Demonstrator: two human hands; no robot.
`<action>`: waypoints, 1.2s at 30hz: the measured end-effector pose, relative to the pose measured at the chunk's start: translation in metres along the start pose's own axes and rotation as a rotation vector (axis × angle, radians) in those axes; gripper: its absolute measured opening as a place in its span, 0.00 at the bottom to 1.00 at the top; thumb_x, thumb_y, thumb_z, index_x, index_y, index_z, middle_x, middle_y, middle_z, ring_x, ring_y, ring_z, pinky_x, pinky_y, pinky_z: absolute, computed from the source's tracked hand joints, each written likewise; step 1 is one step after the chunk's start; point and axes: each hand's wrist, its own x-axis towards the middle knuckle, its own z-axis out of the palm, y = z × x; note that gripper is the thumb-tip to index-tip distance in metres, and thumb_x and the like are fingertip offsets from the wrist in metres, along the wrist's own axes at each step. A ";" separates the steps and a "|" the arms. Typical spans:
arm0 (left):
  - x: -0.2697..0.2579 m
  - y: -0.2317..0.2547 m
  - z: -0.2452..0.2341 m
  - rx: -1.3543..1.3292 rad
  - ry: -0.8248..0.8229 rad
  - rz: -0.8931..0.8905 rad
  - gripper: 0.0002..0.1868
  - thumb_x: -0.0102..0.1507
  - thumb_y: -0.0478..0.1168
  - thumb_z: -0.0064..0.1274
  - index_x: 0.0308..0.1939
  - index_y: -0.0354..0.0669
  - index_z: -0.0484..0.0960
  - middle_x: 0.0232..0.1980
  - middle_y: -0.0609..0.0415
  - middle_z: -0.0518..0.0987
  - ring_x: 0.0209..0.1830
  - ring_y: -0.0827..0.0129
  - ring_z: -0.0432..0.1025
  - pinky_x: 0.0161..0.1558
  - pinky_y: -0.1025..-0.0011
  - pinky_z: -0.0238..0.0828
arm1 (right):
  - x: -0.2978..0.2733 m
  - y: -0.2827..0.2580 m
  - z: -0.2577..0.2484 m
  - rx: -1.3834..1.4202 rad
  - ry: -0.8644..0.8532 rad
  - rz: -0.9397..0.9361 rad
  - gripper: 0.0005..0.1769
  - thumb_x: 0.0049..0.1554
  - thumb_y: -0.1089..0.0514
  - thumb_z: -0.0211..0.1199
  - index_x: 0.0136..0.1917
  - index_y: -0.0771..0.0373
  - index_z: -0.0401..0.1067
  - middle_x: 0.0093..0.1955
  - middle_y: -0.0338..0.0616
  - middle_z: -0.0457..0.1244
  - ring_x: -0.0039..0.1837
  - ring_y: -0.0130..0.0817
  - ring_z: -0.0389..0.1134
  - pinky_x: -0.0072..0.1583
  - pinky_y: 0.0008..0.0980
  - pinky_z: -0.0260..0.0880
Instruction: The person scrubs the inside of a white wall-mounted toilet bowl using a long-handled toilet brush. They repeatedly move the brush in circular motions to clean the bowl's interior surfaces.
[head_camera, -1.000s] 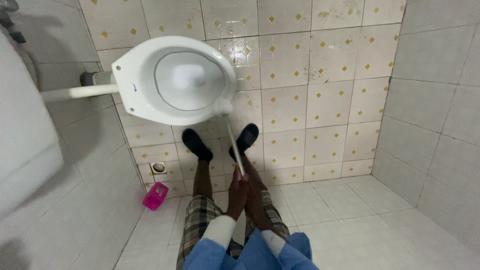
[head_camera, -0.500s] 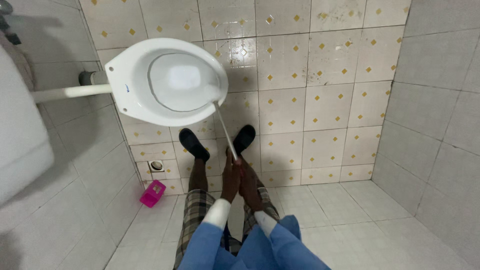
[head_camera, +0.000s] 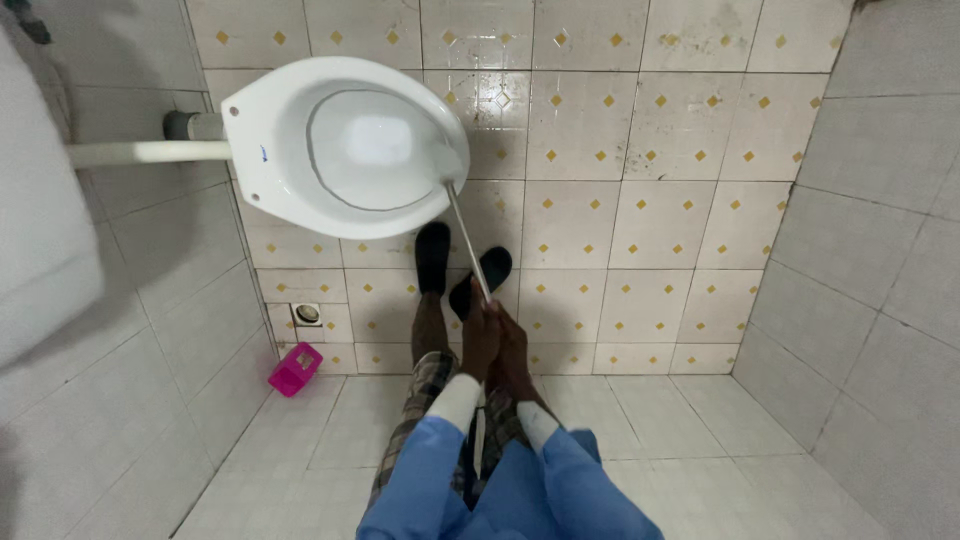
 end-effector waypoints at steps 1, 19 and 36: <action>0.016 0.002 0.004 -0.004 0.011 0.028 0.37 0.72 0.51 0.39 0.83 0.57 0.46 0.44 0.35 0.83 0.40 0.47 0.79 0.41 0.58 0.73 | 0.019 -0.008 0.004 0.206 -0.007 0.106 0.25 0.71 0.47 0.56 0.69 0.70 0.72 0.55 0.44 0.68 0.54 0.29 0.66 0.53 0.28 0.68; 0.021 0.117 -0.018 0.100 0.054 -0.106 0.28 0.73 0.49 0.40 0.76 0.48 0.58 0.51 0.34 0.83 0.48 0.45 0.77 0.48 0.53 0.73 | 0.073 -0.066 -0.019 0.007 -0.021 0.257 0.22 0.68 0.48 0.57 0.65 0.66 0.76 0.48 0.40 0.67 0.47 0.26 0.62 0.47 0.25 0.65; 0.026 0.063 0.054 -0.273 0.161 0.017 0.37 0.73 0.50 0.43 0.83 0.48 0.49 0.53 0.37 0.79 0.46 0.47 0.77 0.45 0.57 0.74 | 0.074 -0.145 -0.025 -0.264 -0.089 0.309 0.18 0.67 0.52 0.54 0.60 0.65 0.77 0.46 0.41 0.72 0.47 0.25 0.69 0.49 0.27 0.70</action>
